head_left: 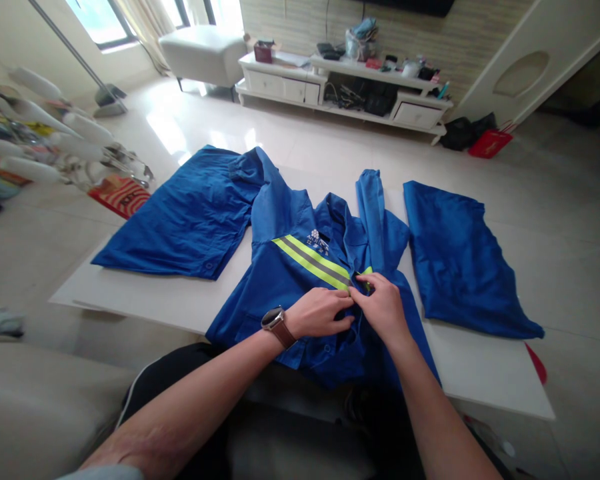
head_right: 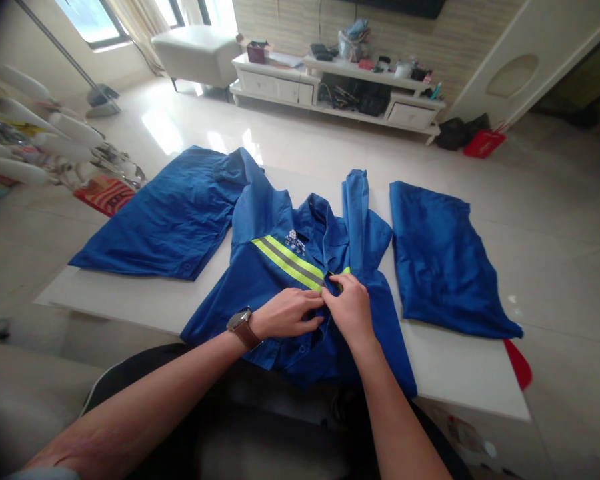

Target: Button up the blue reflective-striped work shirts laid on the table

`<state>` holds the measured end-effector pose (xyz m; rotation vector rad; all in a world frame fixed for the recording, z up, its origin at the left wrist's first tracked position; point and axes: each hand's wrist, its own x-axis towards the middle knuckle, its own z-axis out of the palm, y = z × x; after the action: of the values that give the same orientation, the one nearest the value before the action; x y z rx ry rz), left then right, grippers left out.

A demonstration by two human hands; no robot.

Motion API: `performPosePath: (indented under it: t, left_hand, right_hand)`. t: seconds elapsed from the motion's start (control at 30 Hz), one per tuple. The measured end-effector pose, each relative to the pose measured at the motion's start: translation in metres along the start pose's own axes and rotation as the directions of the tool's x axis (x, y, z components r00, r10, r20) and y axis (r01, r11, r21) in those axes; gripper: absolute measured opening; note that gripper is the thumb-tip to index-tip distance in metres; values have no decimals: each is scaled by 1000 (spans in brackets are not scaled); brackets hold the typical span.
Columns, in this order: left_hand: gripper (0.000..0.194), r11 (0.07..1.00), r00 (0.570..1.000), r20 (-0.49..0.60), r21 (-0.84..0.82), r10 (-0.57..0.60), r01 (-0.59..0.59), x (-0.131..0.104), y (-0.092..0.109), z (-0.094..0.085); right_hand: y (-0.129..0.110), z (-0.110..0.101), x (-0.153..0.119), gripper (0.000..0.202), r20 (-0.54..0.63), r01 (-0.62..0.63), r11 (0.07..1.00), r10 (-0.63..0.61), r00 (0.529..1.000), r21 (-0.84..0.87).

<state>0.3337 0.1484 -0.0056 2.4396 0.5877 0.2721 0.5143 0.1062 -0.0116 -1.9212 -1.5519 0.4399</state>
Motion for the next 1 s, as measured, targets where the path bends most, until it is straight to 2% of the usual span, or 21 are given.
performPosePath:
  t: [0.1,0.17,0.27,0.37,0.53,0.7,0.8,1.0]
  left_hand:
    - [18,1000,999,-35,-22,-5,4,1,1,-2]
    - [17,996,991,-115,-67,-68,61,3,-1,-2]
    - [10,970,943,-249,-153,-221,188,4,-7,0]
    - [10,945,897,-320,-222,-305,242,4,-12,3]
    - [24,940,865,-377,-208,-332,270,4,-12,6]
    - [22,929,836,-410,-223,-365,296,5,-12,9]
    - [19,932,838,-418,-250,-350,264,5,-14,11]
    - [19,941,851,-430,-278,-302,194,5,-18,11]
  right_hand:
    - [1,1,1,27,3,4,1000,-4,1000,-7]
    - [-1,2,1,27,-1,11,1000,-11,1000,-9]
    - [-5,3,1,25,-19,25,1000,-25,1000,13]
    - [-8,3,-1,22,-36,43,998,-41,999,47]
    - [-12,5,-3,17,-48,72,992,-67,997,104]
    - [-16,4,-3,15,-38,125,980,-120,992,157]
    - [-16,3,-3,15,-25,130,976,-128,992,174]
    - [-12,5,-2,10,-4,62,988,-62,998,142]
